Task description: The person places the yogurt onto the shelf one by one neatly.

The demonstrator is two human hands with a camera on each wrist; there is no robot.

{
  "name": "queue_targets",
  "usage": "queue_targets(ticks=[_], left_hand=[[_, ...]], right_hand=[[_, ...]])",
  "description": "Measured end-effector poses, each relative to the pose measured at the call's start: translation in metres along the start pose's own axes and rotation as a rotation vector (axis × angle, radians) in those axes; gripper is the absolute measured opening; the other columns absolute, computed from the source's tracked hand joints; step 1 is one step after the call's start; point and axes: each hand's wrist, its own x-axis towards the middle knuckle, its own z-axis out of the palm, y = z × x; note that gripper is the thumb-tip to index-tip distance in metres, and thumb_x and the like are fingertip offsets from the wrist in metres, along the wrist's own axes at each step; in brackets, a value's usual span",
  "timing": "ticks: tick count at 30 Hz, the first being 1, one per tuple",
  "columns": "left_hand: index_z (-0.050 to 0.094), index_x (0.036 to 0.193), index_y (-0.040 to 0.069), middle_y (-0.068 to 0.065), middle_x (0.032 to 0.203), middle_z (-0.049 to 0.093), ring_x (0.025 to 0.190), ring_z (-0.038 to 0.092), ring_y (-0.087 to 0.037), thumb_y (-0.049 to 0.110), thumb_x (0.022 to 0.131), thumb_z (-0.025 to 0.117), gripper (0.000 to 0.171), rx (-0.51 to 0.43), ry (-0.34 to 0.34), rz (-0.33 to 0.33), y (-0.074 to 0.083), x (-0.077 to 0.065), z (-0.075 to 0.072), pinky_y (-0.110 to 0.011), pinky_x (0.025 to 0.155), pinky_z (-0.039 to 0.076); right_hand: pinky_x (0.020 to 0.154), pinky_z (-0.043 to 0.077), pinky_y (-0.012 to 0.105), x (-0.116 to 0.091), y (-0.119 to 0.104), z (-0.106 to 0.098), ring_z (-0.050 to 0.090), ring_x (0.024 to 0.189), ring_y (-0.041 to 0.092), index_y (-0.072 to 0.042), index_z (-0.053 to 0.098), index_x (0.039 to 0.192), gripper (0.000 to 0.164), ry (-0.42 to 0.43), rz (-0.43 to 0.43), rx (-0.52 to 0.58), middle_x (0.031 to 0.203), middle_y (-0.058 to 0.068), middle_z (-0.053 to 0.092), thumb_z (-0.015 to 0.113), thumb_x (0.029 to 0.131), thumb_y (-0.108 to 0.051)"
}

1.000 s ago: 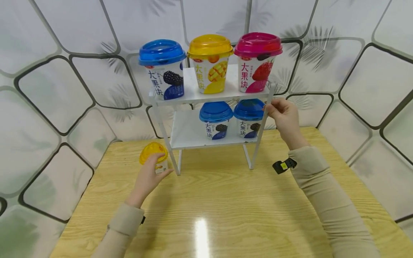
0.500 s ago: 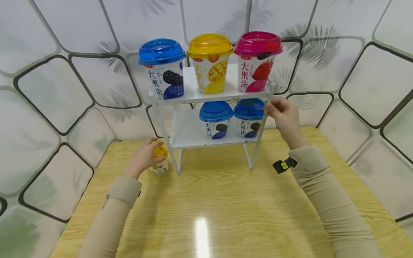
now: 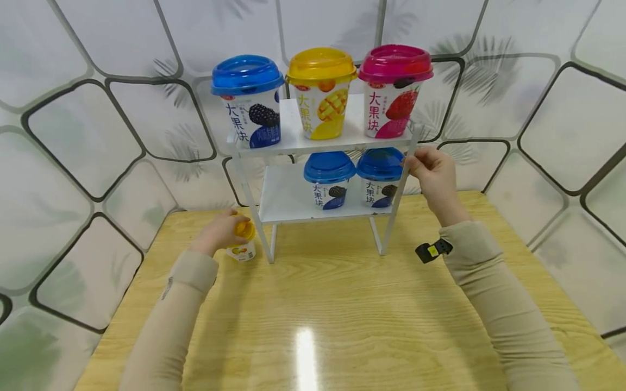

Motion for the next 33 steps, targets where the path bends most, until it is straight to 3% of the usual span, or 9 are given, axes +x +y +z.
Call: queue_targets(ticks=[8, 16, 20, 24, 29, 33], left_hand=[[0.044, 0.128, 0.002, -0.028, 0.117, 0.041, 0.1, 0.045, -0.038, 0.021, 0.082, 0.061, 0.053, 0.064, -0.08, -0.05, 0.006, 0.001, -0.008, -0.049, 0.083, 0.04], [0.038, 0.134, 0.008, -0.031, 0.125, 0.036, 0.114, 0.033, -0.046, 0.028, 0.086, 0.055, 0.055, 0.109, -0.104, -0.168, 0.008, -0.003, -0.008, -0.057, 0.088, 0.034], [0.037, 0.134, 0.007, -0.033, 0.129, 0.034, 0.119, 0.025, -0.049, 0.032, 0.09, 0.049, 0.052, 0.157, -0.086, -0.198, 0.008, -0.004, -0.006, -0.059, 0.093, 0.026], [0.04, 0.132, 0.004, -0.034, 0.122, 0.04, 0.114, 0.032, -0.05, 0.039, 0.09, 0.046, 0.054, 0.215, -0.043, -0.243, 0.011, -0.005, -0.004, -0.058, 0.088, 0.033], [0.04, 0.131, 0.003, -0.036, 0.117, 0.042, 0.107, 0.038, -0.049, 0.048, 0.09, 0.041, 0.061, 0.269, -0.039, -0.313, 0.013, -0.005, -0.002, -0.054, 0.075, 0.044], [0.044, 0.127, 0.0, -0.032, 0.113, 0.049, 0.105, 0.041, -0.046, 0.05, 0.089, 0.04, 0.062, 0.279, -0.012, -0.311, 0.01, -0.005, 0.001, -0.052, 0.084, 0.039]], right_hand=[[0.065, 0.048, 0.016, 0.001, -0.001, -0.002, 0.059, 0.065, 0.009, -0.007, 0.064, 0.075, 0.015, 0.005, -0.017, 0.006, 0.07, -0.001, 0.063, 0.057, 0.084, 0.002], [0.065, 0.048, 0.017, -0.001, -0.002, -0.001, 0.058, 0.065, 0.01, -0.005, 0.065, 0.077, 0.013, -0.015, -0.006, 0.016, 0.07, 0.0, 0.063, 0.056, 0.084, 0.002], [0.065, 0.048, 0.017, -0.001, -0.001, 0.0, 0.059, 0.065, 0.01, -0.004, 0.065, 0.077, 0.014, -0.017, -0.012, 0.022, 0.07, 0.0, 0.063, 0.055, 0.084, 0.003], [0.066, 0.048, 0.017, -0.001, 0.0, 0.0, 0.059, 0.065, 0.01, -0.002, 0.064, 0.078, 0.012, -0.02, -0.023, 0.03, 0.07, 0.0, 0.063, 0.055, 0.084, 0.003], [0.066, 0.048, 0.017, 0.0, 0.001, 0.0, 0.059, 0.065, 0.01, -0.001, 0.064, 0.078, 0.011, -0.02, -0.023, 0.034, 0.07, 0.0, 0.063, 0.055, 0.084, 0.003], [0.065, 0.048, 0.017, 0.0, 0.001, 0.0, 0.059, 0.065, 0.01, -0.005, 0.065, 0.076, 0.014, -0.019, -0.015, 0.036, 0.07, 0.0, 0.063, 0.055, 0.084, 0.003]])
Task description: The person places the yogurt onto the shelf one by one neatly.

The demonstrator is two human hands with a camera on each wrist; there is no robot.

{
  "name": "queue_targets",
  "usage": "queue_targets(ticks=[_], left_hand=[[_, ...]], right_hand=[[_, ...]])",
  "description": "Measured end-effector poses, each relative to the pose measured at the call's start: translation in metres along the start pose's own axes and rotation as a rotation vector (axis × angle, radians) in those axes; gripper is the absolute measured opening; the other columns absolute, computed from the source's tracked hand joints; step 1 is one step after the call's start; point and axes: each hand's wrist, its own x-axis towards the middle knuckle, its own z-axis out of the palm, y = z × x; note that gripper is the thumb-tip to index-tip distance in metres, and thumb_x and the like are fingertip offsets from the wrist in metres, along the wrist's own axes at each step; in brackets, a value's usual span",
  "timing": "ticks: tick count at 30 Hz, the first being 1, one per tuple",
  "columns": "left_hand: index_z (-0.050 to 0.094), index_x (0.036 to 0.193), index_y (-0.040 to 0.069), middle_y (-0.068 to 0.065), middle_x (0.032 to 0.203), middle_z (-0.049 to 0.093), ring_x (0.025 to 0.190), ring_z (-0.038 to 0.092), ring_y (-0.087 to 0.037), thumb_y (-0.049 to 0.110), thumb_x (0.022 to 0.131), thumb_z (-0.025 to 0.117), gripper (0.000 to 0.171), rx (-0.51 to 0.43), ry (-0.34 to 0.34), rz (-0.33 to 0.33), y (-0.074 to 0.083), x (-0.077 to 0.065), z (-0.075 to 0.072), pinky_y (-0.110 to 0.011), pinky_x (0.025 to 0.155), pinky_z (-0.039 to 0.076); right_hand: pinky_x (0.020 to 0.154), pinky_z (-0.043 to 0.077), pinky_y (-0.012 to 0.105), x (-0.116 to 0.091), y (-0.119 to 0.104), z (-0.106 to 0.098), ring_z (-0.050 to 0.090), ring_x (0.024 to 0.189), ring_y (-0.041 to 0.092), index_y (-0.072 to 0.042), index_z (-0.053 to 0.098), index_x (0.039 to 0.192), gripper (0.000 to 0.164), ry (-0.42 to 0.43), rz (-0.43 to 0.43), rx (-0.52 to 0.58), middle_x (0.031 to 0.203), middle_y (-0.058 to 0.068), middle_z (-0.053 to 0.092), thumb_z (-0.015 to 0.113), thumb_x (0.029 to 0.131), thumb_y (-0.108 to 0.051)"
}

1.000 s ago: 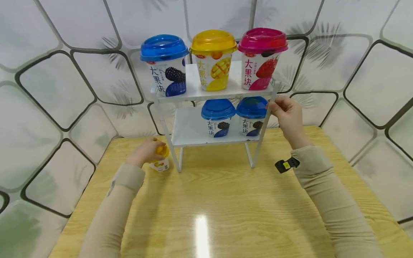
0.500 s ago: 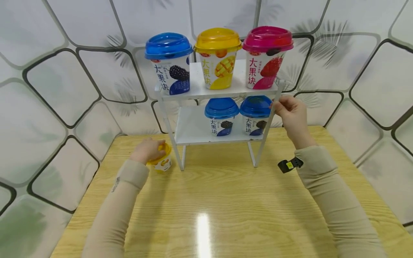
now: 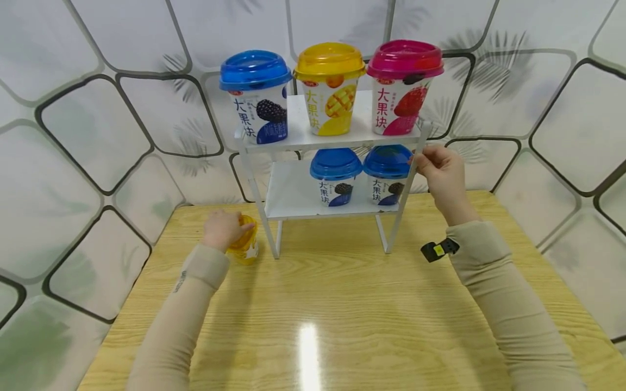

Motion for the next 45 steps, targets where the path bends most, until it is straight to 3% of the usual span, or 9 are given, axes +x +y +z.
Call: queue_targets(ticks=[3, 7, 12, 15, 21, 26, 35, 40, 45], left_hand=[[0.043, 0.127, -0.002, -0.03, 0.117, 0.047, 0.108, 0.039, -0.046, 0.052, 0.088, 0.041, 0.066, -0.051, 0.009, -0.009, -0.004, 0.0, 0.001, -0.053, 0.088, 0.035], [0.033, 0.134, -0.001, -0.034, 0.128, 0.032, 0.113, 0.031, -0.049, 0.053, 0.084, 0.048, 0.075, -0.203, 0.004, -0.001, -0.01, -0.003, -0.003, -0.059, 0.086, 0.033], [0.029, 0.137, 0.003, -0.031, 0.135, 0.022, 0.118, 0.024, -0.05, 0.036, 0.071, 0.073, 0.085, -0.292, -0.027, 0.158, -0.022, -0.006, -0.01, -0.061, 0.091, 0.026], [0.03, 0.137, 0.006, -0.028, 0.138, 0.019, 0.121, 0.021, -0.048, 0.023, 0.066, 0.078, 0.088, -0.309, -0.074, 0.245, -0.026, -0.007, -0.009, -0.061, 0.093, 0.024], [0.032, 0.136, 0.004, -0.029, 0.138, 0.018, 0.121, 0.022, -0.048, 0.016, 0.071, 0.074, 0.078, -0.334, -0.122, 0.288, -0.028, -0.007, 0.001, -0.06, 0.093, 0.025], [0.035, 0.135, 0.006, -0.027, 0.135, 0.025, 0.118, 0.028, -0.048, 0.027, 0.074, 0.071, 0.074, -0.307, -0.087, 0.244, -0.025, -0.008, 0.005, -0.06, 0.089, 0.03], [0.039, 0.13, 0.004, -0.029, 0.119, 0.04, 0.103, 0.042, -0.044, 0.053, 0.073, 0.062, 0.078, -0.173, 0.024, 0.049, -0.013, -0.013, 0.008, -0.055, 0.073, 0.043], [0.044, 0.125, 0.001, -0.028, 0.107, 0.043, 0.09, 0.048, -0.04, 0.06, 0.073, 0.058, 0.079, -0.151, 0.086, -0.005, -0.01, -0.016, 0.014, -0.05, 0.063, 0.046], [0.035, 0.13, -0.002, -0.032, 0.112, 0.04, 0.095, 0.045, -0.045, 0.063, 0.072, 0.056, 0.09, -0.27, 0.115, 0.0, -0.019, -0.02, 0.024, -0.054, 0.074, 0.042]], right_hand=[[0.066, 0.048, 0.017, 0.0, 0.0, 0.0, 0.059, 0.065, 0.01, -0.004, 0.065, 0.076, 0.014, -0.001, -0.003, 0.001, 0.069, 0.0, 0.063, 0.056, 0.084, 0.003], [0.067, 0.049, 0.017, -0.001, 0.0, -0.001, 0.059, 0.064, 0.01, -0.003, 0.065, 0.076, 0.013, 0.002, -0.018, -0.016, 0.069, 0.0, 0.063, 0.056, 0.083, 0.003], [0.067, 0.049, 0.017, 0.0, -0.001, -0.002, 0.058, 0.063, 0.01, -0.004, 0.065, 0.076, 0.014, 0.004, -0.02, -0.016, 0.07, 0.0, 0.063, 0.056, 0.083, 0.003], [0.067, 0.049, 0.017, 0.001, -0.002, -0.002, 0.059, 0.064, 0.01, -0.004, 0.064, 0.075, 0.015, 0.002, -0.016, -0.003, 0.07, 0.0, 0.063, 0.055, 0.084, 0.004], [0.067, 0.049, 0.017, 0.001, -0.001, 0.0, 0.059, 0.064, 0.011, -0.003, 0.064, 0.075, 0.015, -0.001, 0.007, 0.006, 0.07, 0.001, 0.063, 0.055, 0.084, 0.005], [0.068, 0.049, 0.017, -0.001, 0.001, 0.0, 0.059, 0.065, 0.011, -0.003, 0.065, 0.076, 0.013, -0.001, 0.004, -0.01, 0.07, 0.001, 0.063, 0.056, 0.084, 0.003], [0.067, 0.049, 0.017, 0.001, 0.001, -0.001, 0.058, 0.064, 0.011, -0.004, 0.064, 0.075, 0.015, 0.014, 0.001, 0.007, 0.07, 0.0, 0.063, 0.055, 0.084, 0.004], [0.067, 0.048, 0.017, 0.0, 0.001, -0.001, 0.058, 0.065, 0.011, -0.004, 0.064, 0.075, 0.015, 0.009, -0.001, 0.013, 0.07, 0.001, 0.063, 0.055, 0.084, 0.004], [0.068, 0.049, 0.017, -0.001, 0.001, 0.001, 0.059, 0.065, 0.011, -0.003, 0.064, 0.075, 0.015, -0.004, -0.005, 0.035, 0.07, 0.001, 0.063, 0.055, 0.084, 0.004]])
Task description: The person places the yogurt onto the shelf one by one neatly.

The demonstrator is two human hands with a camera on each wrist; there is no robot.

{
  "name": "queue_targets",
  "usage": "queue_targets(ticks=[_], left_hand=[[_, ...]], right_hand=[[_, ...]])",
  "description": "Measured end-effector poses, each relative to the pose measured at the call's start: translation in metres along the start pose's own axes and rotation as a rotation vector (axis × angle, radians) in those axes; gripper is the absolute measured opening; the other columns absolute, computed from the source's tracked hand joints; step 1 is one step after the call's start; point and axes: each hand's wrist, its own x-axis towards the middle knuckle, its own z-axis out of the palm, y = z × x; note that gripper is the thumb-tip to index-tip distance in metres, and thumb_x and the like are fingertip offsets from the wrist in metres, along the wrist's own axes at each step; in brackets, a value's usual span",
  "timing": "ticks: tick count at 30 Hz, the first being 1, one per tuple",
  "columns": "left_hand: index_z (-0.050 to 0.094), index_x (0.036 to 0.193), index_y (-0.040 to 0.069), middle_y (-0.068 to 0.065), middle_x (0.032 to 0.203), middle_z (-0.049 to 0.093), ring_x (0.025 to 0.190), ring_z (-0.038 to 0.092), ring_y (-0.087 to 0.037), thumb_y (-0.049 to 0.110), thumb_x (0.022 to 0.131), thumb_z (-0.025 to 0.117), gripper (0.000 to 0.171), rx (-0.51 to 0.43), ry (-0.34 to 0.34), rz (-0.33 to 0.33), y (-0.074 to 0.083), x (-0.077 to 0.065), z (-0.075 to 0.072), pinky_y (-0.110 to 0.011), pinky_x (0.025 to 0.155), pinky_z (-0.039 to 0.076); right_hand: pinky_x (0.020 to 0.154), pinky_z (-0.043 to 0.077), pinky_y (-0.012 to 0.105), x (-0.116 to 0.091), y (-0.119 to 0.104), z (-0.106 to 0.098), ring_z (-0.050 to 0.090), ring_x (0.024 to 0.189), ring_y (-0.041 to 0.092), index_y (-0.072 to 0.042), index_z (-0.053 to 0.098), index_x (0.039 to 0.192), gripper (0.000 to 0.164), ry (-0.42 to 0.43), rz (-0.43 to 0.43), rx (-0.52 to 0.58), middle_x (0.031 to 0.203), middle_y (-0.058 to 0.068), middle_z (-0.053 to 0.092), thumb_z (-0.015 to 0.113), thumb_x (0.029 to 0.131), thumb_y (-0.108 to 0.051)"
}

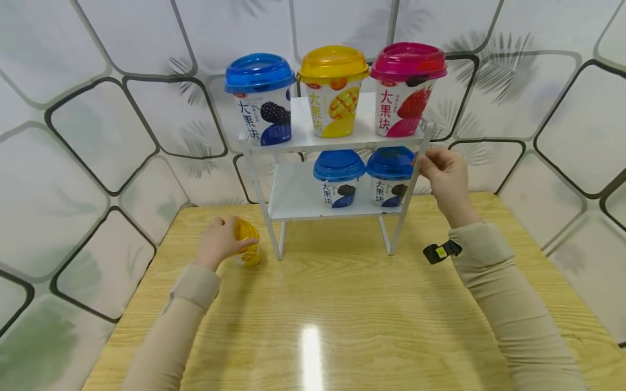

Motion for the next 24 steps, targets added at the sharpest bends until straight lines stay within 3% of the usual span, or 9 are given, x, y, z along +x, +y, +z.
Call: queue_targets(ticks=[6, 9, 13, 19, 24], left_hand=[[0.018, 0.135, -0.01, -0.036, 0.131, 0.022, 0.115, 0.028, -0.049, 0.057, 0.071, 0.063, 0.103, -0.287, -0.021, 0.04, -0.031, -0.007, 0.011, -0.058, 0.091, 0.029], [0.013, 0.136, -0.01, -0.034, 0.133, 0.021, 0.118, 0.026, -0.047, 0.046, 0.073, 0.067, 0.1, -0.418, -0.067, 0.057, -0.045, -0.01, 0.018, -0.057, 0.093, 0.028], [0.008, 0.138, -0.005, -0.03, 0.137, 0.02, 0.121, 0.027, -0.044, 0.038, 0.074, 0.07, 0.099, -0.582, -0.134, 0.022, -0.056, -0.015, 0.024, -0.054, 0.092, 0.032], [0.012, 0.138, -0.005, -0.027, 0.139, 0.018, 0.123, 0.023, -0.044, 0.03, 0.078, 0.068, 0.089, -0.723, -0.236, 0.042, -0.064, -0.016, 0.031, -0.055, 0.095, 0.027], [0.018, 0.138, -0.001, -0.025, 0.139, 0.02, 0.123, 0.022, -0.044, 0.027, 0.078, 0.069, 0.083, -0.761, -0.294, 0.057, -0.066, -0.014, 0.04, -0.056, 0.096, 0.023]], right_hand=[[0.068, 0.049, 0.018, 0.0, 0.0, 0.001, 0.058, 0.063, 0.011, -0.002, 0.065, 0.075, 0.014, -0.006, -0.021, -0.006, 0.069, 0.001, 0.063, 0.055, 0.084, 0.003], [0.067, 0.049, 0.018, 0.0, -0.001, 0.0, 0.058, 0.062, 0.011, -0.002, 0.064, 0.074, 0.015, 0.002, -0.028, 0.003, 0.068, 0.001, 0.063, 0.055, 0.084, 0.004], [0.066, 0.049, 0.018, 0.0, -0.001, 0.0, 0.059, 0.063, 0.011, -0.002, 0.064, 0.073, 0.016, 0.012, -0.022, 0.031, 0.068, 0.001, 0.063, 0.055, 0.084, 0.005], [0.065, 0.049, 0.018, -0.001, -0.001, 0.0, 0.059, 0.064, 0.011, -0.004, 0.065, 0.074, 0.015, 0.011, 0.01, 0.061, 0.069, 0.001, 0.063, 0.055, 0.084, 0.003], [0.067, 0.049, 0.019, -0.001, 0.001, 0.001, 0.059, 0.065, 0.011, -0.003, 0.064, 0.074, 0.014, -0.001, 0.012, 0.078, 0.07, 0.002, 0.063, 0.055, 0.084, 0.002]])
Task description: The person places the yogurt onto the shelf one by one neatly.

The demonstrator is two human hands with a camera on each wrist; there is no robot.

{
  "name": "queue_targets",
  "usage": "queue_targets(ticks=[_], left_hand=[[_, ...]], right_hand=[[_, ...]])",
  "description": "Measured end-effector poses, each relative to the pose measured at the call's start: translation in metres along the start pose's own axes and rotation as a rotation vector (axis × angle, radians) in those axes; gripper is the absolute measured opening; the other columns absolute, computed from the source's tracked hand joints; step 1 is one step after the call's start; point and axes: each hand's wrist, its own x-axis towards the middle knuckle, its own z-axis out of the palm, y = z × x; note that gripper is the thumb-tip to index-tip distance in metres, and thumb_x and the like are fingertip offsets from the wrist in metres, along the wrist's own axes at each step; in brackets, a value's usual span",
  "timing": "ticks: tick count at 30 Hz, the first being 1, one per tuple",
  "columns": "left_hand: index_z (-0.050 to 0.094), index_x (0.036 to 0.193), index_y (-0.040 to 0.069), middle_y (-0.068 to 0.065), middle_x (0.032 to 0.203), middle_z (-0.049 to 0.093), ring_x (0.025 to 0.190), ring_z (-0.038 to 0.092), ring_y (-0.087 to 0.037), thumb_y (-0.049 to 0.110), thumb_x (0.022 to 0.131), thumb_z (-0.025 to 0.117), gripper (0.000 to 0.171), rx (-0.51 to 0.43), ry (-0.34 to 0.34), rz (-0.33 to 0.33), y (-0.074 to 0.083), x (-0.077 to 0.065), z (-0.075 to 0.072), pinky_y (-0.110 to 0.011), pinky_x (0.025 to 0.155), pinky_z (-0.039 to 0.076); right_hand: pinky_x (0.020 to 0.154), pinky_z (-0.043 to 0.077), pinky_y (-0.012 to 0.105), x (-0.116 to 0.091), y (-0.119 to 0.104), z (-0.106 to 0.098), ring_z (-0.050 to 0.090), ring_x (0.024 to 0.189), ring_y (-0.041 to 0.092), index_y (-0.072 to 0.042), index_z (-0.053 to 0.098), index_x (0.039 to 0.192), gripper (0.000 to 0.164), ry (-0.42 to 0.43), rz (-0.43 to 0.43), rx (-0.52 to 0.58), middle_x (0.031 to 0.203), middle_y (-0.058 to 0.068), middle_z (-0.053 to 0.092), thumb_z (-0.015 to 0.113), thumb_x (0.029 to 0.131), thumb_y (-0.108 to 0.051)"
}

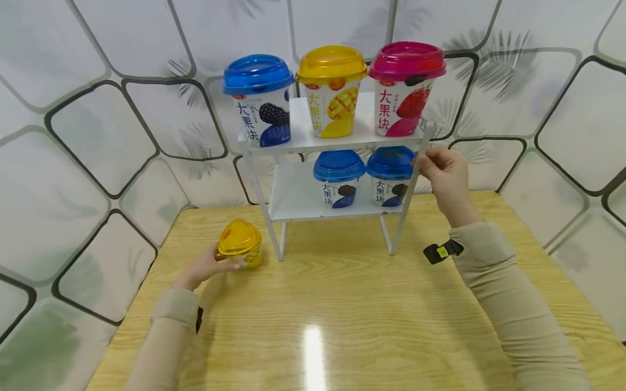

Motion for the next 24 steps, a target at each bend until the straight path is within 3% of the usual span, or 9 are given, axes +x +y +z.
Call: queue_targets(ticks=[13, 17, 20, 24], left_hand=[[0.033, 0.132, 0.0, -0.021, 0.132, 0.035, 0.122, 0.029, -0.034, 0.011, 0.075, 0.071, 0.069, -0.07, 0.001, 0.144, -0.007, 0.025, 0.012, -0.05, 0.101, 0.018], [0.039, 0.127, 0.002, -0.017, 0.124, 0.045, 0.113, 0.041, -0.026, 0.005, 0.074, 0.07, 0.062, -0.13, 0.021, 0.217, -0.007, 0.031, 0.014, -0.044, 0.098, 0.027], [0.039, 0.126, 0.002, -0.013, 0.117, 0.051, 0.105, 0.048, -0.02, 0.001, 0.074, 0.07, 0.06, -0.164, 0.035, 0.306, -0.006, 0.037, 0.015, -0.037, 0.093, 0.035], [0.039, 0.126, 0.004, -0.007, 0.112, 0.054, 0.101, 0.051, -0.014, 0.0, 0.073, 0.071, 0.062, -0.189, 0.059, 0.362, -0.004, 0.041, 0.017, -0.028, 0.089, 0.038]], right_hand=[[0.07, 0.049, 0.018, 0.001, -0.003, 0.002, 0.06, 0.066, 0.011, -0.001, 0.065, 0.076, 0.011, 0.005, 0.015, -0.004, 0.07, 0.002, 0.063, 0.057, 0.083, 0.001], [0.069, 0.048, 0.018, 0.001, -0.003, 0.001, 0.058, 0.064, 0.01, -0.004, 0.065, 0.075, 0.014, 0.009, 0.017, -0.008, 0.069, 0.001, 0.063, 0.056, 0.084, 0.001], [0.068, 0.048, 0.018, 0.0, -0.002, 0.0, 0.058, 0.063, 0.01, -0.005, 0.065, 0.075, 0.016, 0.008, 0.014, -0.001, 0.069, 0.001, 0.063, 0.055, 0.084, 0.002], [0.067, 0.049, 0.019, -0.001, 0.0, -0.001, 0.059, 0.064, 0.01, -0.005, 0.065, 0.075, 0.016, 0.006, 0.011, 0.01, 0.069, 0.001, 0.064, 0.055, 0.084, 0.002]])
